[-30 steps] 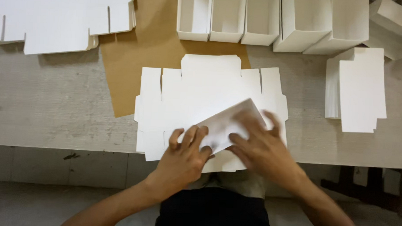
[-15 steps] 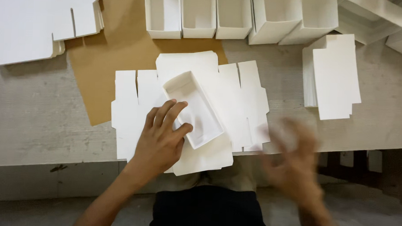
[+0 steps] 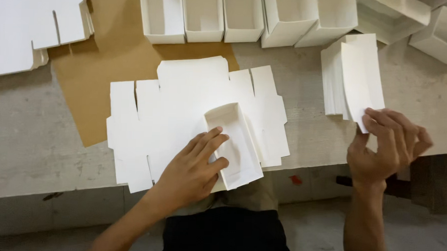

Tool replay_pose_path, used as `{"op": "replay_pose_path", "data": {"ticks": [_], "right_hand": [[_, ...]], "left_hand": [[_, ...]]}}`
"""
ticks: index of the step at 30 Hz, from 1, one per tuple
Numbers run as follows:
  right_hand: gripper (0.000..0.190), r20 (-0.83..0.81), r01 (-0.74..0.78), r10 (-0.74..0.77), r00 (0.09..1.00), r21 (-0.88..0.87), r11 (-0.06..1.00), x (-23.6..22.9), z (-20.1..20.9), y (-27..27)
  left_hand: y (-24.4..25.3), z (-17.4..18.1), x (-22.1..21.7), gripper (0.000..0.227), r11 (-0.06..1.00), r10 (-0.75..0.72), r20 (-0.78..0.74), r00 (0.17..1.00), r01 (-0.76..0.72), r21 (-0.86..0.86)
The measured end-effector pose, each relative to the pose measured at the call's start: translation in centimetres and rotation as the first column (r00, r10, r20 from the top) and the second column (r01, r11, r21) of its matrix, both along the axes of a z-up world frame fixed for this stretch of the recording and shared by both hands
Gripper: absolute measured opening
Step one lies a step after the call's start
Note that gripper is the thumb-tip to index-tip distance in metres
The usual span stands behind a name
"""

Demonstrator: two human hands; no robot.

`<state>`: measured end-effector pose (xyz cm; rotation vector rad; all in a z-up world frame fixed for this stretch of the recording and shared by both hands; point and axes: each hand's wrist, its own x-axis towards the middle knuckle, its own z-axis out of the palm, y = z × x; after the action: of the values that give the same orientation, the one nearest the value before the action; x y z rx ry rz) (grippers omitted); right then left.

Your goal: The person assembles white cardboard boxes by folding the flaps and tucking them into slots. They work on a table, handling the flat pieces and forming them into rectangular containers, then placing the finished boxes into a stack.

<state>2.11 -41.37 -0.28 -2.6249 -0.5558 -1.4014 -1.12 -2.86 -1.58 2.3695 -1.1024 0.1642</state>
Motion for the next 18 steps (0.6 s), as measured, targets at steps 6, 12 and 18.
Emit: {"op": "replay_pose_path", "data": {"ticks": [6,12,18], "right_hand": [[0.026,-0.397,0.024,-0.01,0.918,0.03,0.999,-1.4,0.9,-0.9],[0.026,-0.027,-0.126,0.129,0.991,0.091,0.988,-2.4,2.3,0.7],[0.023,-0.209,-0.483,0.491,0.846,0.094,0.871,-7.1,1.1,8.2]], "left_hand": [[-1.3,1.7,0.1,0.025,0.994,0.076,0.185,0.98,-0.089,0.063],[-0.3,3.4,1.8,0.028,0.957,0.267,0.05,0.962,-0.259,-0.132],[0.3,3.8,7.6,0.028,0.862,0.198,-0.592,0.781,-0.426,-0.274]]}}
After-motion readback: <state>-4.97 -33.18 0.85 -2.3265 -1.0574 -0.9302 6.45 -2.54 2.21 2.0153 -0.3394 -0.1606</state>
